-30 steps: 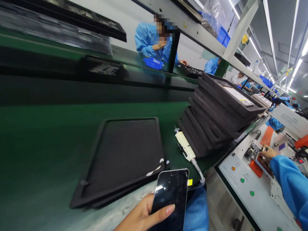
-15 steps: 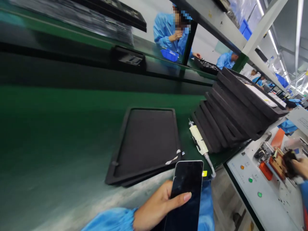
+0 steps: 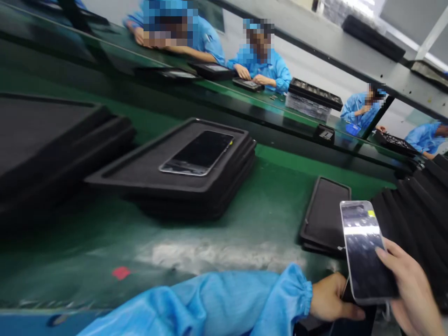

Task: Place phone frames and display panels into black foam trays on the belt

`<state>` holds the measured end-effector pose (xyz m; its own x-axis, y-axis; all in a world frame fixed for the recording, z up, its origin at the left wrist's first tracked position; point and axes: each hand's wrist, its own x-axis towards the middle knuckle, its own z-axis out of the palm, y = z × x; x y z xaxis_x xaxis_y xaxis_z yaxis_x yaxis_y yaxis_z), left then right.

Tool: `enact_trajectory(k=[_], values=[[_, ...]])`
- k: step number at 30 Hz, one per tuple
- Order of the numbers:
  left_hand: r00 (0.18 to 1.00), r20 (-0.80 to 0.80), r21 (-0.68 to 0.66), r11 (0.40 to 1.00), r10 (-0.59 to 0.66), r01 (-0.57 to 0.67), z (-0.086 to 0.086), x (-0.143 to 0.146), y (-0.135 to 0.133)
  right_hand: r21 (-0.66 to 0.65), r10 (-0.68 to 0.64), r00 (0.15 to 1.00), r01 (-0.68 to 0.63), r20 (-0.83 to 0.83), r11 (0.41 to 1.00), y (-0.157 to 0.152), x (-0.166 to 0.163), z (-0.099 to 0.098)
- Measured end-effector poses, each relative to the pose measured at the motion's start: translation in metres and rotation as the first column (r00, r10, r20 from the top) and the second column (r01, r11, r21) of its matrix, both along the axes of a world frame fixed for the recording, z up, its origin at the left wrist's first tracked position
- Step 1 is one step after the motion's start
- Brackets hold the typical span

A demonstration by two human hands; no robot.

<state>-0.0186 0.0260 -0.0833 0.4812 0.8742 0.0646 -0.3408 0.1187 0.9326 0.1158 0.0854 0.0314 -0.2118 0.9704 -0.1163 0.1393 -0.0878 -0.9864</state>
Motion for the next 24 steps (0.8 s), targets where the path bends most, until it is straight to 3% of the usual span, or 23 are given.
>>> enact_trajectory(k=[4, 7, 10, 13, 16, 18, 20, 21, 23, 24], values=[[0.998, -0.055, -0.023, 1.000, 0.004, -0.005, -0.011, 0.003, 0.001, -0.122, -0.037, 0.990, 0.019, -0.139, 0.992, 0.032, -0.076, 0.000], [0.999, -0.038, -0.091, 0.996, 0.002, -0.006, -0.013, 0.004, 0.000, -0.094, -0.082, 0.990, 0.071, -0.117, 0.993, 0.050, -0.094, 0.007], [0.998, 0.066, -0.148, 0.989, 0.023, -0.013, -0.007, 0.002, 0.000, 0.012, -0.110, 0.990, 0.112, -0.090, 0.994, 0.038, -0.063, 0.022], [0.983, 0.182, -0.251, 0.967, -0.004, 0.050, 0.001, 0.000, 0.003, 0.176, -0.099, 0.987, 0.075, 0.129, 0.981, 0.005, -0.017, 0.028], [0.983, 0.178, -0.229, 0.970, -0.041, 0.082, 0.014, 0.003, 0.002, 0.277, -0.196, 0.869, 0.071, 0.454, 0.958, -0.031, 0.005, 0.011], [0.999, 0.048, -0.060, 0.998, -0.003, 0.006, 0.029, 0.008, -0.003, 0.331, -0.234, 0.815, 0.055, 0.531, 0.942, -0.047, 0.005, -0.008], [0.987, -0.153, 0.117, 0.993, 0.044, -0.026, 0.048, 0.012, -0.009, 0.375, -0.279, 0.848, 0.104, 0.451, 0.921, -0.054, 0.003, -0.023], [0.971, -0.239, 0.170, 0.985, 0.028, 0.014, 0.058, 0.014, -0.011, 0.376, -0.317, 0.880, 0.178, 0.352, 0.910, -0.054, 0.004, -0.026], [0.944, -0.322, 0.202, 0.970, -0.068, 0.139, 0.074, 0.016, -0.011, 0.264, -0.378, 0.924, 0.350, 0.062, 0.899, -0.052, 0.014, -0.027], [0.945, -0.317, 0.192, 0.971, -0.078, 0.145, 0.079, 0.017, -0.009, 0.174, -0.391, 0.914, 0.404, -0.104, 0.898, -0.050, 0.022, -0.024]])
